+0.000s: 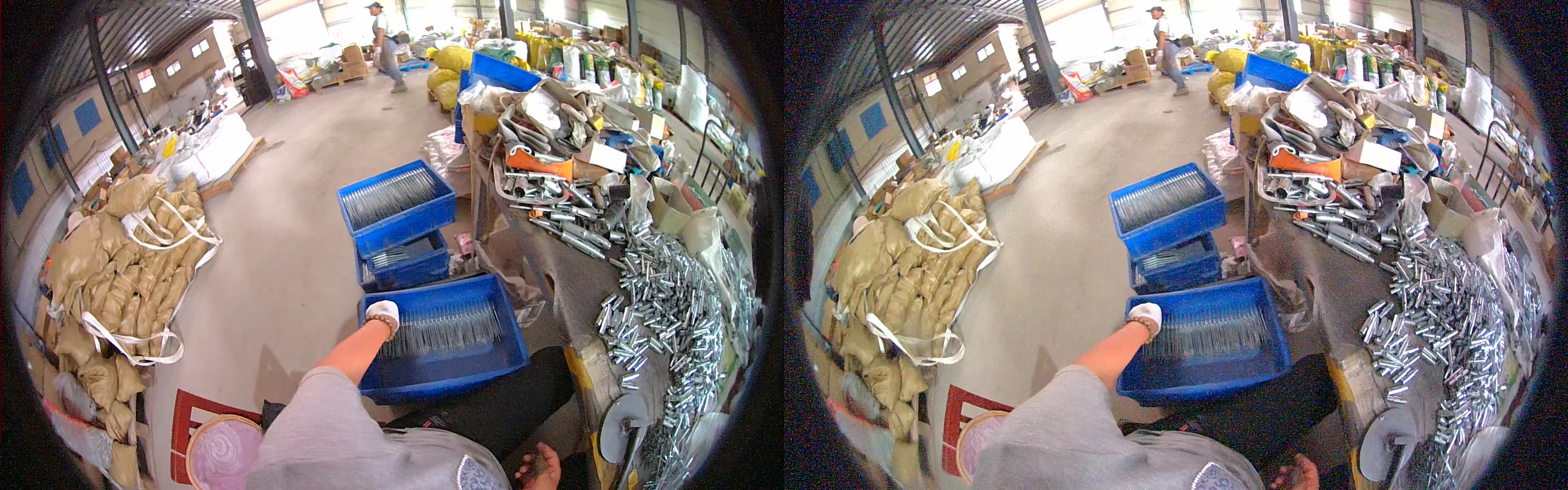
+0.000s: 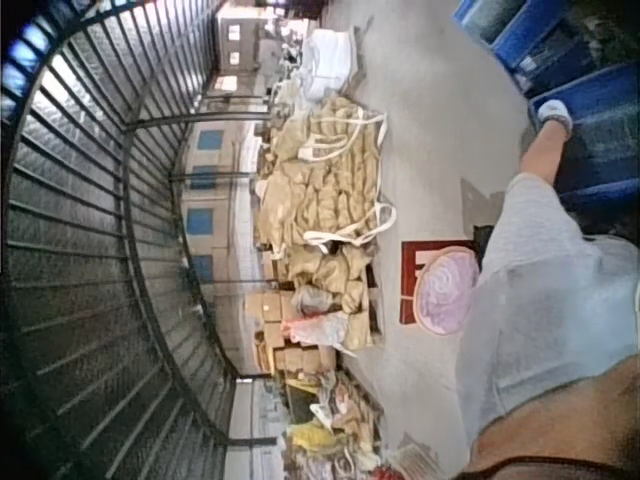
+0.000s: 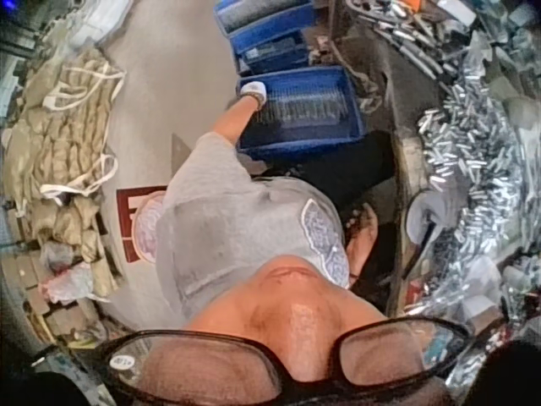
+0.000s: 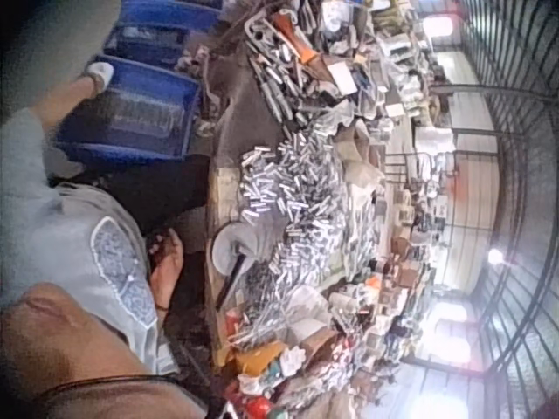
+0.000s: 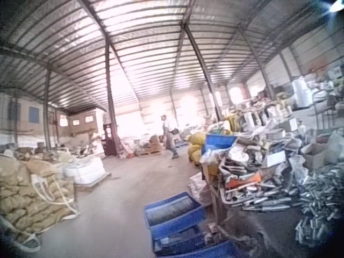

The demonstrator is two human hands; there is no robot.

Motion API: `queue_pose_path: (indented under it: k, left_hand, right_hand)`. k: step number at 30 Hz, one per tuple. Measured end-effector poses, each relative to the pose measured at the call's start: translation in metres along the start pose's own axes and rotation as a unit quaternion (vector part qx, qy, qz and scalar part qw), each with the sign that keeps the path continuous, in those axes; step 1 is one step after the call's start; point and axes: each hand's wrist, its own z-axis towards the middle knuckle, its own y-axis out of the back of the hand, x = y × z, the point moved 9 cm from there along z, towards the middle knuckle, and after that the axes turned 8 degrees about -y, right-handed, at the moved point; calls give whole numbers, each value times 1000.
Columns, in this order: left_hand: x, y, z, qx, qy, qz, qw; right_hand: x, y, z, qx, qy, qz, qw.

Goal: The person assembles metal fasteners by inserting pins into metal sleeves, tapping them with a hammer on a metal anvil plate, and placing the completed parts into a blue bin.

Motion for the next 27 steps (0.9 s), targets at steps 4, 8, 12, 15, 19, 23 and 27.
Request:
queue_pose_path:
  k: [4, 8, 12, 15, 19, 23, 27]
  left_hand:
    - [-34, 84, -12, -222, 19, -73, 972]
    - [-93, 214, -123, -418, -113, -170, 885]
    - [-202, 295, -203, -459, -348, -332, 747]
    - [-282, 317, -251, -452, -506, -344, 649]
    - [-372, 331, -286, -416, -570, -265, 657]
    - [-425, 336, -296, -447, -563, -134, 682]
    - [-436, 334, -277, -374, -547, -103, 742]
  right_hand:
    - [-1, 31, 1, -110, 30, -24, 993]
    - [19, 31, -7, -104, 82, -63, 989]
    - [32, 24, -25, -100, 63, -66, 991]
    - [37, 24, -40, -102, 71, -85, 989]
    - [43, 24, -62, -111, 37, -73, 990]
    - [61, 26, -78, -141, 61, -81, 985]
    - [90, 19, -97, -119, 136, -165, 969]
